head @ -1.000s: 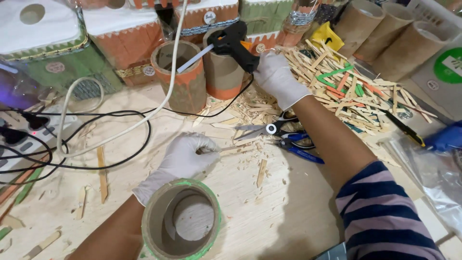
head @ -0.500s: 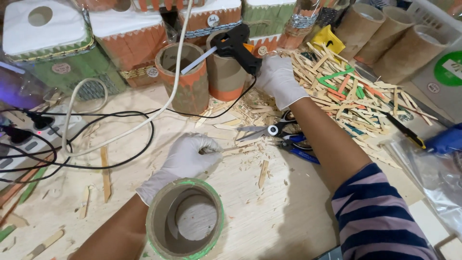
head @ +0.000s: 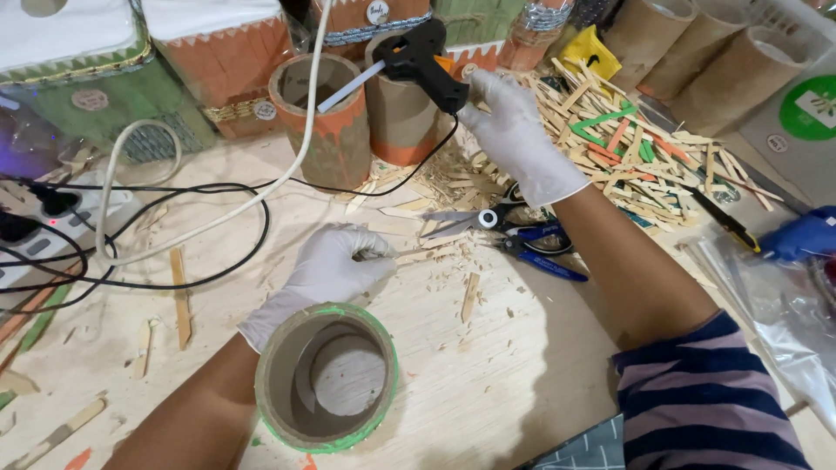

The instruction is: Assembling a decorative container by gluing bamboo strips onto a cylindrical base using a hot glue gun and pliers.

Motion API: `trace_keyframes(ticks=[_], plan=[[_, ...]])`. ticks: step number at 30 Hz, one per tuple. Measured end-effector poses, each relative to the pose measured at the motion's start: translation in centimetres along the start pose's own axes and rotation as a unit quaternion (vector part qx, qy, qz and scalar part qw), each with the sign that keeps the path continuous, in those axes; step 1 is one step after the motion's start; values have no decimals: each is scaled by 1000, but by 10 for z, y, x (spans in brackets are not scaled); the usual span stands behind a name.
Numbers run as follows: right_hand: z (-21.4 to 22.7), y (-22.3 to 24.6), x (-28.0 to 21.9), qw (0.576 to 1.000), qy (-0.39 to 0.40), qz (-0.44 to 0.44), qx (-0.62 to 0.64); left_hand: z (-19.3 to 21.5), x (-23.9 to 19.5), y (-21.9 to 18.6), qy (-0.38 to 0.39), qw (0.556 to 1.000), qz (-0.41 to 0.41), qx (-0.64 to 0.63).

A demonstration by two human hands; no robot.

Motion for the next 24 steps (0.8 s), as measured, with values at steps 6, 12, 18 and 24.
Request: trace_keyframes(ticks=[6,12,18,24], plan=[[15,20,-36,976,20,61,210,3,-6,-5,13,999,34,-22],[3,-22,-82,989,53,-14,134,3,-3,-2,-18,995,-82,54],[-26,-26,-108,990,93,-11,105,8,-7,-7,-18,996,-75,40],[-42,12,-132,942,122,312,-28,-5,7,8,-24,992,-122,29]])
Point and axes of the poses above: each hand's wrist, its own x-axis towards the middle knuckle, its own z-axis out of the back of the hand, y = z × x, the point moved 7 cm from there along x, towards the middle knuckle, and after that the axes turned 8 degrees about x, right-handed, at the moved point
